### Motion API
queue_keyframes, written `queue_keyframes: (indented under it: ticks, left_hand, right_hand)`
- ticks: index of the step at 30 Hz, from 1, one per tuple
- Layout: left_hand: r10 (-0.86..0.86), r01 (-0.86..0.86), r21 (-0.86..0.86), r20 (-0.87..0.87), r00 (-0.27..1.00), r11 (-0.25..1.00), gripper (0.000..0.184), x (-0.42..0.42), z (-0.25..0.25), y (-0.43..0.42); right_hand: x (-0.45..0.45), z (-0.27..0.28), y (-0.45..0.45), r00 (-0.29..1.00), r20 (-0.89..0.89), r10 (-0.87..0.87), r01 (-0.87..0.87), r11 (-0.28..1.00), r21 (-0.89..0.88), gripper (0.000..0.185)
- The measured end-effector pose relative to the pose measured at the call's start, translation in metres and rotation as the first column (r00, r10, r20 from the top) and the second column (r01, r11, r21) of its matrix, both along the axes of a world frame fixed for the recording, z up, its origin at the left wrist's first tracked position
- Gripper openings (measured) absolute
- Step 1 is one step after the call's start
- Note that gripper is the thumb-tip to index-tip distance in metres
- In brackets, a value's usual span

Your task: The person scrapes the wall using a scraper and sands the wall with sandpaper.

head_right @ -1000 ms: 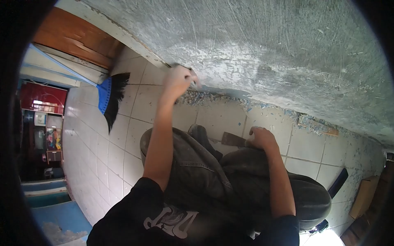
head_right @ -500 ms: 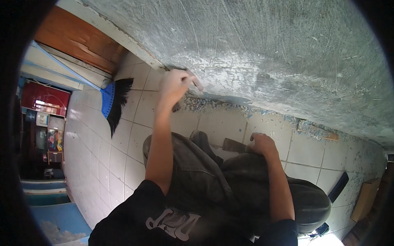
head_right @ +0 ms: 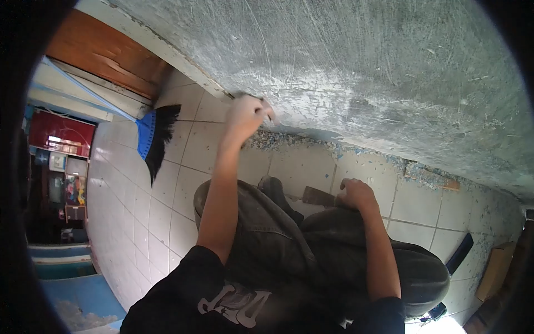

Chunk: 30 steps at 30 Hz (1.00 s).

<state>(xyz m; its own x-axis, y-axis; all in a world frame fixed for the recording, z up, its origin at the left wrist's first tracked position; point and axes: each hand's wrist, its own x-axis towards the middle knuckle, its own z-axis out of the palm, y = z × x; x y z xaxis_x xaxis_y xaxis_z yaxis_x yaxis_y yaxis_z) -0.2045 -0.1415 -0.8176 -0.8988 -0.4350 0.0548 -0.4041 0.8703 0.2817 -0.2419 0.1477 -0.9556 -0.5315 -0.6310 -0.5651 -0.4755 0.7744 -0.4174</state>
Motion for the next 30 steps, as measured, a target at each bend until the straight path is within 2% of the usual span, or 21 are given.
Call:
queue_keyframes:
  ticks: [1,2,4,5,6,8,9,11,13,16,17,18,20,21,22,23,24,26,27,28,30]
  left_hand:
    - [0.001,-0.011,0.109,0.093,0.996,0.994,0.015,-0.001,-0.007,0.002]
    - [-0.003,-0.007,0.114,0.086,0.996,0.993,0.015,-0.001,-0.012,0.001]
    - [-0.006,0.008,0.028,-0.077,0.997,1.0,0.017,0.001,0.002,0.003]
    - [0.053,-0.042,0.267,-0.036,0.998,0.963,0.018,0.007,0.045,0.02]
    - [0.046,-0.038,0.266,-0.024,0.999,0.963,0.018,0.005,0.04,0.013]
    - [-0.051,0.148,0.259,-0.346,0.937,0.954,0.016,0.006,0.022,-0.004]
    - [0.032,0.007,0.359,-0.104,0.994,0.933,0.013,0.005,0.017,-0.005]
    - [-0.033,0.052,0.29,-0.069,0.997,0.956,0.013,0.0,-0.008,-0.002]
    - [-0.099,0.096,0.168,0.01,0.995,0.981,0.016,-0.003,-0.004,0.003]
    - [-0.092,0.097,0.285,-0.03,0.995,0.954,0.015,-0.002,0.016,0.003]
    - [-0.151,0.167,0.387,-0.071,0.986,0.907,0.014,0.002,0.03,0.004]
    - [-0.15,0.169,0.394,-0.078,0.986,0.903,0.014,0.005,0.029,0.001]
    - [-0.236,0.336,0.556,-0.245,0.94,0.76,0.024,0.008,0.026,-0.007]
    - [-0.297,0.305,0.679,-0.134,0.946,0.668,0.024,0.008,0.026,-0.01]
    - [-0.292,0.31,0.681,-0.146,0.945,0.663,0.024,0.008,0.023,-0.01]
    - [-0.324,0.191,0.777,0.017,0.946,0.599,0.025,0.008,0.018,-0.006]
    - [-0.365,0.051,0.844,0.175,0.914,0.533,0.025,0.007,0.016,-0.001]
    - [-0.541,0.021,0.853,0.311,0.782,0.521,0.03,0.001,0.0,0.008]
    - [-0.563,0.062,0.836,0.309,0.767,0.545,0.031,0.0,0.0,0.016]
    - [-0.582,0.103,0.818,0.308,0.753,0.567,0.032,0.002,0.003,0.024]
    - [-0.551,0.141,0.759,0.318,0.771,0.635,0.034,0.002,0.01,0.032]
  right_hand:
    - [0.001,0.002,0.001,0.999,0.046,-0.013,0.012,1.0,0.021,0.035]
    - [0.003,0.003,0.002,0.999,0.039,-0.016,0.015,1.0,0.026,0.035]
    - [0.003,0.005,0.003,1.0,0.021,-0.02,0.02,1.0,-0.001,0.035]
    - [0.0,0.005,0.002,0.999,0.023,-0.029,0.029,1.0,-0.004,0.035]
    - [-0.001,0.005,0.001,1.0,0.021,-0.018,0.017,1.0,0.014,0.035]
    - [0.003,0.002,0.002,0.999,0.034,0.009,-0.011,0.999,0.043,0.035]
    - [0.001,0.001,0.0,0.999,0.04,0.009,-0.011,0.999,0.044,0.035]
    - [0.0,0.003,-0.001,0.999,0.041,0.003,-0.005,0.999,0.044,0.034]
    - [0.002,0.004,0.001,0.999,0.039,0.004,-0.005,1.0,0.022,0.033]
    - [0.004,0.002,0.005,0.998,-0.058,0.002,-0.006,0.998,-0.066,0.031]
    - [0.004,0.003,0.005,0.998,-0.061,0.0,-0.004,0.998,-0.058,0.031]
    - [0.003,0.005,0.002,0.999,-0.044,-0.016,0.012,0.995,-0.097,0.03]
    - [0.001,0.01,-0.004,0.999,-0.044,-0.03,0.024,0.992,-0.126,0.029]
    - [0.001,0.012,-0.007,0.999,0.013,-0.049,0.051,0.976,-0.21,0.03]
    - [0.002,0.015,-0.011,0.995,0.073,-0.062,0.081,0.953,-0.292,0.031]
    - [0.003,0.019,-0.016,0.973,0.227,-0.051,0.135,0.917,-0.374,0.034]
    - [0.008,0.031,-0.024,0.975,0.219,-0.043,0.123,0.922,-0.366,0.034]
    - [0.02,0.057,-0.04,0.857,0.509,-0.088,0.368,0.795,-0.482,0.038]
    - [0.024,0.051,-0.043,0.767,0.639,-0.06,0.475,0.722,-0.503,0.04]
    - [0.026,0.051,-0.044,0.777,0.629,-0.042,0.446,0.741,-0.502,0.04]
    - [0.026,0.051,-0.048,0.656,0.754,-0.029,0.552,0.699,-0.454,0.04]
